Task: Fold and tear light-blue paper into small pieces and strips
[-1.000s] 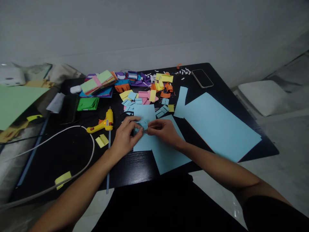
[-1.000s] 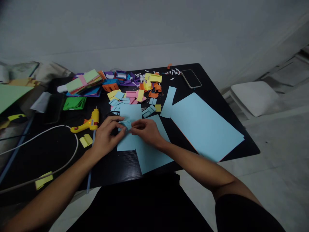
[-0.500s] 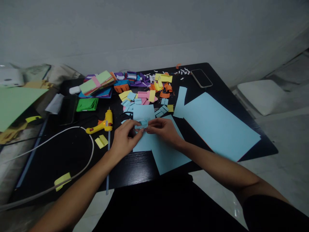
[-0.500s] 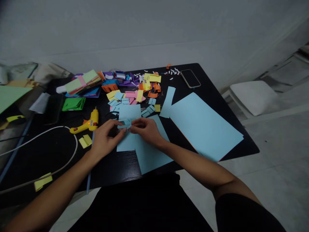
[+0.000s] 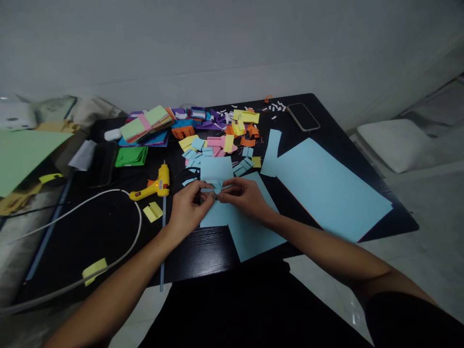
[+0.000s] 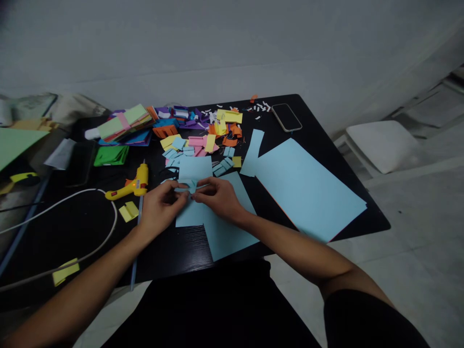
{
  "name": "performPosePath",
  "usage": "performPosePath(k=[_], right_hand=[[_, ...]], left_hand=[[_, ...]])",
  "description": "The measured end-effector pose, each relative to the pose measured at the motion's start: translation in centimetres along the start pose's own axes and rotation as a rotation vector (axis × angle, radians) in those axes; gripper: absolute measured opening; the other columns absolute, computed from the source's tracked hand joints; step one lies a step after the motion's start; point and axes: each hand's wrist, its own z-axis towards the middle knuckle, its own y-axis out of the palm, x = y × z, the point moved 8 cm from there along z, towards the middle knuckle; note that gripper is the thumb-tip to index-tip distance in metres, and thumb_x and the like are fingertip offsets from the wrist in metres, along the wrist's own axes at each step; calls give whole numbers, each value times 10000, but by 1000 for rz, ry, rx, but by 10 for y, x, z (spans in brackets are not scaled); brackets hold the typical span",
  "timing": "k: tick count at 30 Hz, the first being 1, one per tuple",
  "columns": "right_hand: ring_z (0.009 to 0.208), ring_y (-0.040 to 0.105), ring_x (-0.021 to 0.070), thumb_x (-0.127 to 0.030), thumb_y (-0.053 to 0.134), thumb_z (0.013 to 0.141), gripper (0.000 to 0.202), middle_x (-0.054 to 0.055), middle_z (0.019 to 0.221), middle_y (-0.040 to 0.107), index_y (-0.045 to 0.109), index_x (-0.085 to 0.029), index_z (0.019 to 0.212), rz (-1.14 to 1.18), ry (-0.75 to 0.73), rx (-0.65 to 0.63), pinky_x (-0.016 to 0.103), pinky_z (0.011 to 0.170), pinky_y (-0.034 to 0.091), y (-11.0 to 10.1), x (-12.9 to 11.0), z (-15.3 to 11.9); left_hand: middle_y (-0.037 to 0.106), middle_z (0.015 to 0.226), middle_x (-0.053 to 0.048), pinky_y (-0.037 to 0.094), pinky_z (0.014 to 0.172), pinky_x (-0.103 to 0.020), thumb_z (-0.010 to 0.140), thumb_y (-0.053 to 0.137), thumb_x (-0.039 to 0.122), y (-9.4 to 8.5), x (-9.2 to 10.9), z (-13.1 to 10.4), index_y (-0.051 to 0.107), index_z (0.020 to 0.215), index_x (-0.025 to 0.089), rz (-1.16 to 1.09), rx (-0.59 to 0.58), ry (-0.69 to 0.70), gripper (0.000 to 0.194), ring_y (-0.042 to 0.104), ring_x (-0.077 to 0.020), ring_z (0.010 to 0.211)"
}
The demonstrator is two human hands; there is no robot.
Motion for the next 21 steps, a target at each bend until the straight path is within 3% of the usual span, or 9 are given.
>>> performPosePath(k=[8,14,21], right_hand=[[812,800,235,-307,930,639,394,41,806,818,710,-182,942,42,20,3,405,876,625,0,1,-1],[789,797,225,-303,941,614,388,36,793,808,721,-171,906,128,53,-15,405,870,640,1,2,-1],[757,795,222,-254,926,605,372,32,770,807,713,-172,898,207,103,-31,397,834,651,2,5,0]], left_hand=[[724,846,-35,570,727,-272,972,625,166,-2,31,-4,739,1037,179,169,5,362,132,679,-145,748],[726,962,-68,589,801,-303,971,639,160,-2,35,-10,746,1090,196,249,12,502,164,706,-176,882],[696,989,-82,582,756,-326,939,650,149,1,39,-14,719,1056,192,370,-11,609,143,669,-195,865]])
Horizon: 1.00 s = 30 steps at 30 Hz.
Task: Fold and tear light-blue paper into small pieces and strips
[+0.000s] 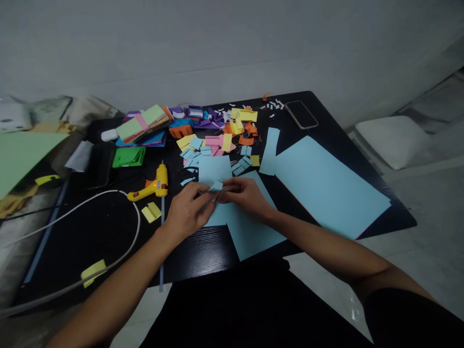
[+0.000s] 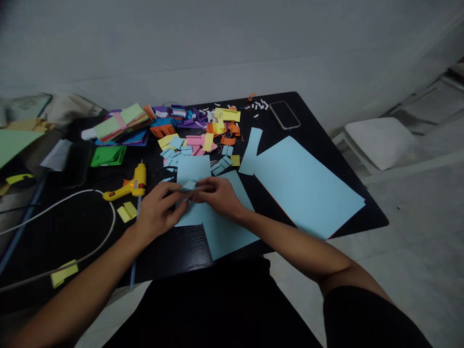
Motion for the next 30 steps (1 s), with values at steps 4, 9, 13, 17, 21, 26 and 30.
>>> performPosePath(k=[4,9,13,17,21,26,30], right_hand=[[766,790,207,-238,929,607,345,25,779,803,725,-178,879,-3,0,-25,385,845,653,2,-1,0],[791,790,201,-304,923,663,297,28,801,790,742,-172,859,-14,5,-37,386,874,657,3,-2,-1],[784,786,195,-292,911,674,270,17,782,778,743,-177,852,-42,6,-22,376,864,659,2,0,0],[758,778,190,-279,903,678,260,13,776,770,737,-181,851,-67,-21,6,380,838,661,0,1,1],[764,778,187,-285,908,668,269,17,783,777,734,-179,845,-61,-20,13,373,852,660,0,-1,1],[789,787,200,-314,932,646,307,14,775,781,726,-179,827,-47,-16,24,384,868,660,0,-3,0],[809,791,209,-338,932,662,316,28,792,783,727,-172,837,-50,-27,27,391,869,660,0,-1,0]], left_hand=[[678,985,-79,584,765,-336,943,632,162,1,-1,1,707,1032,203,-1,-11,-18,123,663,-201,873],[664,966,-80,578,749,-335,947,625,167,2,-2,2,707,1009,194,-2,-30,-35,106,658,-204,862],[669,974,-73,576,751,-336,944,623,171,2,-2,1,709,1008,210,-12,-24,-49,115,658,-202,868],[668,969,-68,573,746,-338,930,631,168,3,-1,1,716,1008,215,-14,-24,-68,124,658,-203,865],[676,979,-78,580,760,-340,945,634,169,3,-2,1,719,1055,202,-22,-19,-81,143,672,-210,887],[736,1041,-82,597,896,-357,974,635,167,2,-8,-1,690,1163,202,-39,-18,-99,200,708,-218,988],[730,1038,-93,600,881,-349,978,614,156,5,-10,-4,704,1121,194,-35,-42,-106,173,708,-218,976]])
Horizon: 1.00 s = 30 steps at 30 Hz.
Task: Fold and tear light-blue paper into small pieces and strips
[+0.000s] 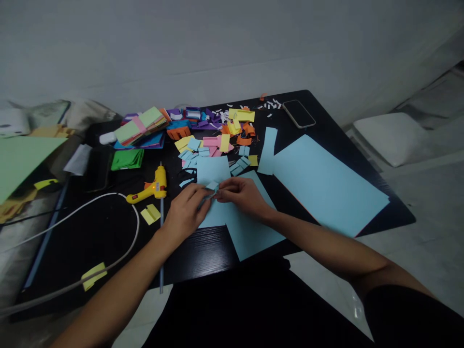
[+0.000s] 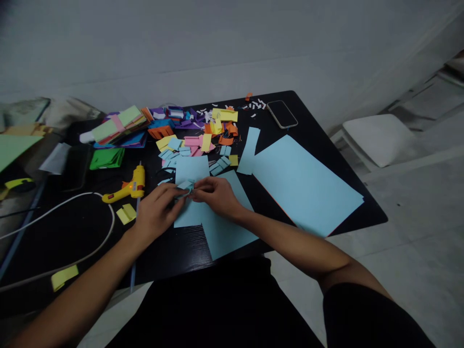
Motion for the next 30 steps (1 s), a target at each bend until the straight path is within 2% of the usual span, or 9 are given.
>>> performPosePath(k=[5,13,19,23,30], right_hand=[[770,779,195,-339,944,638,334,16,777,775,733,-184,846,-4,8,-4,378,848,662,-1,4,1],[749,769,179,-322,946,638,315,1,740,757,740,-180,828,11,38,-37,358,836,667,1,3,1],[754,771,178,-323,908,715,249,22,767,758,751,-172,834,11,42,-42,382,863,670,1,4,1],[740,768,174,-357,945,674,331,26,751,761,747,-154,844,6,54,-38,358,841,670,1,4,2],[737,767,161,-298,926,701,282,25,741,761,735,-134,829,8,75,-29,328,830,664,-1,4,2]], left_hand=[[686,1024,-95,596,823,-332,971,611,144,0,5,0,700,1117,196,-1,-12,35,179,681,-205,933],[660,1024,-91,590,828,-345,969,599,160,3,6,1,700,1122,211,33,-64,62,190,663,-219,939],[659,1007,-93,588,797,-354,978,584,168,5,6,0,689,1115,198,76,-100,86,175,654,-222,910],[663,1008,-96,588,778,-349,979,580,159,4,8,0,686,1085,184,91,-103,124,152,660,-224,900],[679,1051,-102,596,823,-340,976,580,127,4,8,2,689,1099,172,74,-139,156,171,673,-220,948]])
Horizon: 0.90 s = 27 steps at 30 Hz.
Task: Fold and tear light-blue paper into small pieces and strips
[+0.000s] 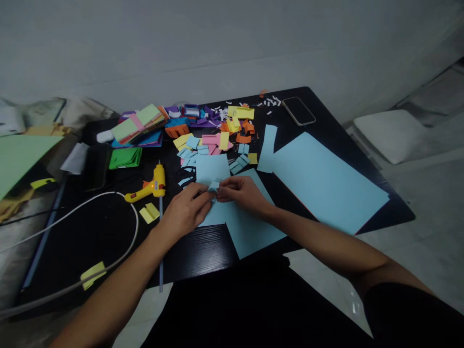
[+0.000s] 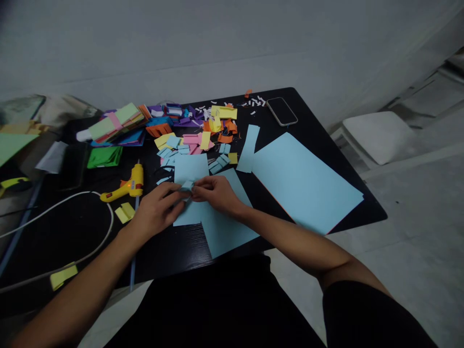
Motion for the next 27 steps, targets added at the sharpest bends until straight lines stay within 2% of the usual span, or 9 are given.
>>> performPosePath(k=[13,19,27], right_hand=[[719,764,141,-150,807,820,75,25,747,757,734,-132,815,20,17,25,318,829,675,1,1,1],[736,773,157,-189,866,775,154,26,739,761,735,-135,835,10,20,8,341,842,675,0,2,1],[738,778,158,-265,889,761,222,24,751,769,732,-138,852,4,4,-13,316,822,672,2,2,0]], left_hand=[[695,1039,-107,603,782,-356,975,598,138,1,-1,-1,697,1104,168,13,1,2,165,681,-232,932],[701,1040,-113,598,786,-360,970,608,127,1,-1,-1,691,1104,159,10,14,11,161,681,-239,941],[695,1017,-95,591,787,-346,972,612,129,0,0,0,688,1075,170,5,24,5,134,671,-224,915]])
